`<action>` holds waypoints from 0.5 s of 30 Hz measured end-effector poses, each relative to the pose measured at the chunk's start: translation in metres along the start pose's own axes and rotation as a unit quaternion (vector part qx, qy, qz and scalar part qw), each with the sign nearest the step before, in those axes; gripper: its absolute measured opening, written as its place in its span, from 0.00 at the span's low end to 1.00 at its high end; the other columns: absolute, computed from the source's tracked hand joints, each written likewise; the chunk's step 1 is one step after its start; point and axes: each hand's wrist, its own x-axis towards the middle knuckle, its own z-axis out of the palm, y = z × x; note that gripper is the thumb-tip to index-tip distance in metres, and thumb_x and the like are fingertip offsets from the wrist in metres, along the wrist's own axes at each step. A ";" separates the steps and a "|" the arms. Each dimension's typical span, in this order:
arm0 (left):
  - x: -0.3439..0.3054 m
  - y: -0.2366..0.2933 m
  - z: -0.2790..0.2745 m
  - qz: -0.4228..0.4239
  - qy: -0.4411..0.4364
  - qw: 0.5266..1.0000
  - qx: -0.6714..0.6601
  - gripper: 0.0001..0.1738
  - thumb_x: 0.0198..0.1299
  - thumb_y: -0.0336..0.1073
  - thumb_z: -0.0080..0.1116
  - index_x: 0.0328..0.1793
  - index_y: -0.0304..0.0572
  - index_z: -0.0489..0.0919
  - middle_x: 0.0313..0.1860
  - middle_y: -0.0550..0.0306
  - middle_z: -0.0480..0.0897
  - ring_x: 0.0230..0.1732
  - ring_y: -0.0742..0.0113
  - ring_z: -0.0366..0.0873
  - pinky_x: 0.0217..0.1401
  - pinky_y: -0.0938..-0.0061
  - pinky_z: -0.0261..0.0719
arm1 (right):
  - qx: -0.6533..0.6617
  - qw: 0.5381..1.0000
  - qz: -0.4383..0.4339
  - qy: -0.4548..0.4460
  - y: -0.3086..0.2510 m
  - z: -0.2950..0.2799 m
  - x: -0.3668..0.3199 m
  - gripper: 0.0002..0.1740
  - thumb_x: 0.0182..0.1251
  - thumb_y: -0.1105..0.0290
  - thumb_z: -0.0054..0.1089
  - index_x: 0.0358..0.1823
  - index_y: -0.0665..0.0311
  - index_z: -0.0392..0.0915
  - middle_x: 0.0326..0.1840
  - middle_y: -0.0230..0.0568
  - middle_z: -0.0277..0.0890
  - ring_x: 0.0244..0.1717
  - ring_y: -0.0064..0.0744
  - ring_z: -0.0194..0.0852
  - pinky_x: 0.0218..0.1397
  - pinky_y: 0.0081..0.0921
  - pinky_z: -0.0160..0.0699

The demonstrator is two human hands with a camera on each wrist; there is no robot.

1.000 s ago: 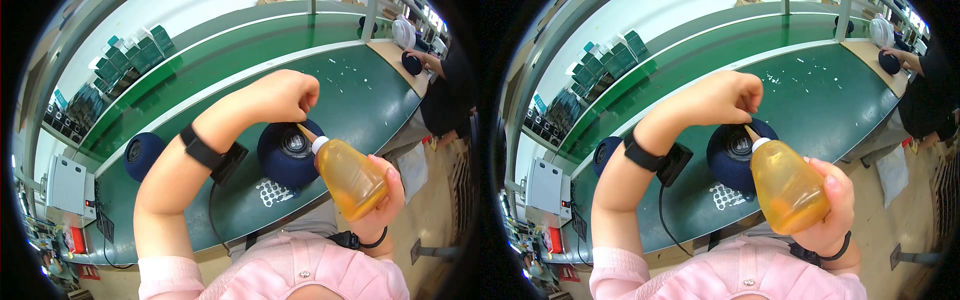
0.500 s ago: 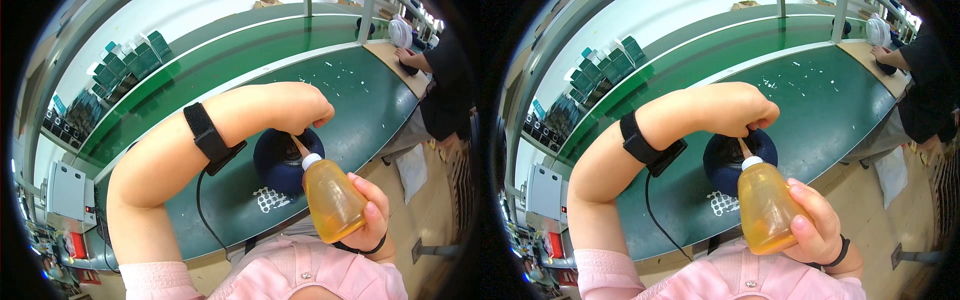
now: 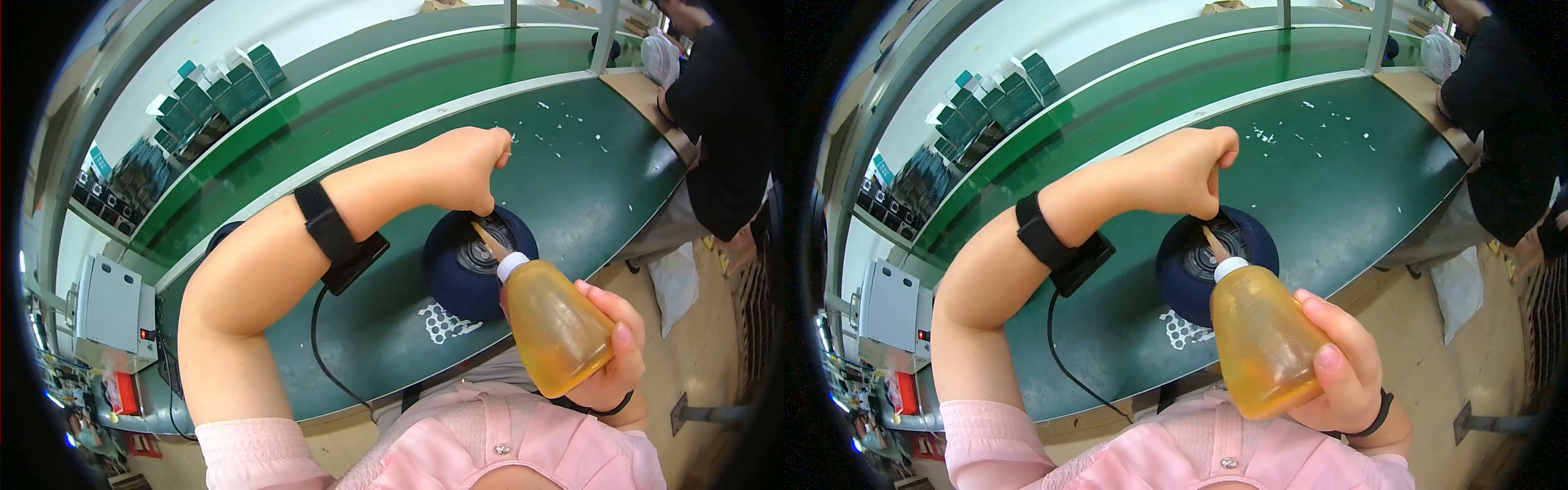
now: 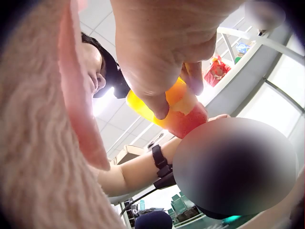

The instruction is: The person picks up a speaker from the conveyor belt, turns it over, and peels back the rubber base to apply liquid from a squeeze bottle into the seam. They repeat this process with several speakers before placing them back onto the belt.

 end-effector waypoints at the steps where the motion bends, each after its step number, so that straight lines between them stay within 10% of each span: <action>1: -0.004 0.001 -0.001 -0.065 -0.013 0.997 -0.031 0.21 0.39 0.23 0.60 0.39 0.36 0.63 0.24 0.50 0.80 0.27 0.61 0.79 0.29 0.69 0.75 | 0.002 1.000 0.000 -0.002 0.000 0.000 0.000 0.55 0.44 0.78 0.74 0.69 0.55 0.43 0.60 0.62 0.58 0.54 0.50 0.72 0.52 0.36 0.81; 7: -0.028 0.003 -0.002 -0.235 -0.012 0.953 -0.191 0.21 0.42 0.24 0.60 0.39 0.38 0.61 0.25 0.52 0.78 0.26 0.67 0.79 0.27 0.73 0.77 | 0.003 0.998 0.032 -0.049 0.001 -0.002 0.002 0.55 0.45 0.80 0.73 0.69 0.55 0.42 0.59 0.62 0.58 0.55 0.51 0.71 0.53 0.37 0.81; 10: -0.033 0.003 0.000 -0.271 0.008 0.936 -0.225 0.21 0.42 0.24 0.60 0.39 0.37 0.61 0.26 0.52 0.78 0.26 0.68 0.78 0.27 0.74 0.78 | 0.027 0.999 -0.023 0.022 0.006 0.007 -0.008 0.39 0.60 0.70 0.62 0.68 0.60 0.47 0.60 0.59 0.60 0.58 0.50 0.70 0.57 0.38 0.77; 12: -0.034 0.001 0.002 -0.285 0.014 0.928 -0.238 0.21 0.42 0.24 0.60 0.39 0.37 0.61 0.27 0.52 0.78 0.25 0.68 0.78 0.27 0.74 0.78 | 0.394 0.889 0.233 0.016 -0.006 0.004 -0.010 0.26 0.70 0.60 0.42 0.64 0.65 0.55 0.61 0.57 0.62 0.60 0.49 0.68 0.62 0.39 0.72; 15: -0.035 -0.005 0.007 -0.276 0.037 0.928 -0.248 0.20 0.41 0.23 0.60 0.38 0.37 0.61 0.26 0.51 0.77 0.25 0.68 0.78 0.27 0.74 0.78 | 0.486 0.838 0.249 0.031 -0.009 0.004 -0.009 0.24 0.71 0.71 0.36 0.65 0.76 0.54 0.65 0.66 0.56 0.60 0.53 0.68 0.61 0.44 0.71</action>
